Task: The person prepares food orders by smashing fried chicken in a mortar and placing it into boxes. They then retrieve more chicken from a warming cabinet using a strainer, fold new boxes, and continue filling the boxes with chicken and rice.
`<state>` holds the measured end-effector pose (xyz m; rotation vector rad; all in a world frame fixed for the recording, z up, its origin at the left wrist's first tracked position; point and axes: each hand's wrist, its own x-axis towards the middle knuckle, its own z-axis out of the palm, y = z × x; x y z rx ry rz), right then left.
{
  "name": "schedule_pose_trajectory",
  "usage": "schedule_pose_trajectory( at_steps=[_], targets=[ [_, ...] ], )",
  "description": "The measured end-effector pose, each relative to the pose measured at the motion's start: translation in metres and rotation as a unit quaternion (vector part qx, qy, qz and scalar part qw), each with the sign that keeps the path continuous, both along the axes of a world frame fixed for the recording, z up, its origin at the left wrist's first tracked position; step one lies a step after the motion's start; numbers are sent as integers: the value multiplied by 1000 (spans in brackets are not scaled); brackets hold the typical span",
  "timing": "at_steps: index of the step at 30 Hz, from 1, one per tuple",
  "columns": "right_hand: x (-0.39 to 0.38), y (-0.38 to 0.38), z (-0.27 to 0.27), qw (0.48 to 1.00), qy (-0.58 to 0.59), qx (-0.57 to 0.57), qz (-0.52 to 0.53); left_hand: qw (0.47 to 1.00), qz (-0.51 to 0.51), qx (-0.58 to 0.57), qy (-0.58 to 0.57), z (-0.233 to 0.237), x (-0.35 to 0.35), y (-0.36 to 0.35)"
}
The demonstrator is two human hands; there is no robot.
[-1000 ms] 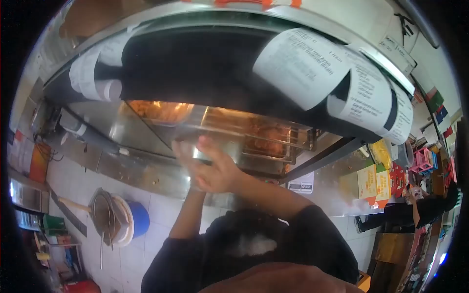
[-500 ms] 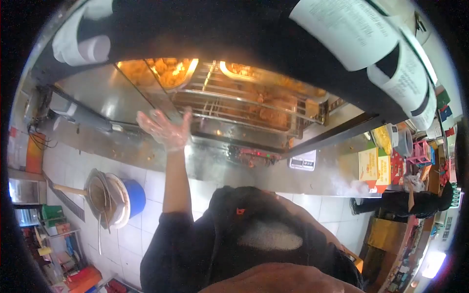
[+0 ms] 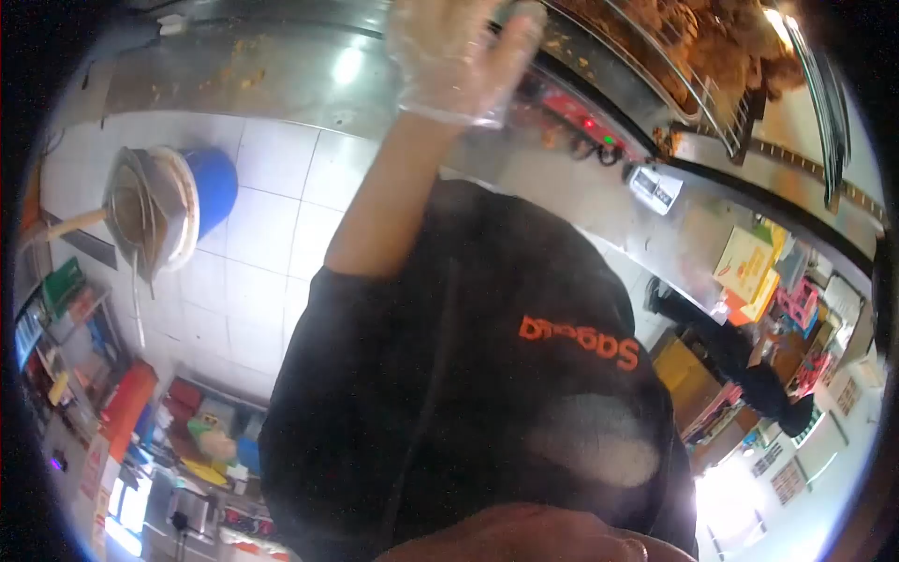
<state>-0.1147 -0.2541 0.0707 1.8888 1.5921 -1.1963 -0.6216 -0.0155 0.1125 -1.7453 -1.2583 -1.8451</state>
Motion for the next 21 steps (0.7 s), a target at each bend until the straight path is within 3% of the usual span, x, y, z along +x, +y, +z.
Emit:
schedule_pose_trajectory(
  at_steps=[3, 7, 8, 9, 11, 12, 13, 15, 16, 17, 19, 20, 21],
  targets=[
    [5, 3, 9, 999, -31, -12, 25, 997, 58, 45, -18, 12, 8, 1],
    [2, 20, 8, 999, -37, 5, 37, 997, 25, 71, 3, 41, 9, 38],
    [2, 24, 9, 999, -36, 14, 34, 997, 46, -45, 39, 49, 12, 38],
    [0, 25, 6, 999, -36, 20, 34, 997, 44, -37, 44, 60, 19, 44],
    [-3, 42, 2, 997, 7, 80, -16, 946, 200, -243, 73, 79, 38, 69],
    [-2, 50, -3, 994, 9, 104, -24, 933, 283, -199, 97, 69, 41, 100],
    [-4, 54, -7, 994, 17, 106, -27, 934, 283, -194, 104, 93, 40, 91],
    [-8, 62, -11, 991, 22, 128, -41, 846, 112, -496, 158, 154, 40, 64],
    [-10, 63, -15, 989, 33, 126, -64, 887, 176, -412, 114, 147, 46, 75],
    [-10, 60, -20, 989, 41, 128, -68, 888, 176, -408, 122, 142, 51, 85],
    [-8, 54, -33, 990, 49, 109, -73, 797, 137, -561, 178, 155, 50, 85],
    [-5, 52, -43, 989, 57, 114, -78, 887, 123, -440, 65, 137, 52, 91],
    [0, 46, -54, 990, 50, 100, -85, 889, 124, -435, 73, 126, 53, 93]
  ],
)
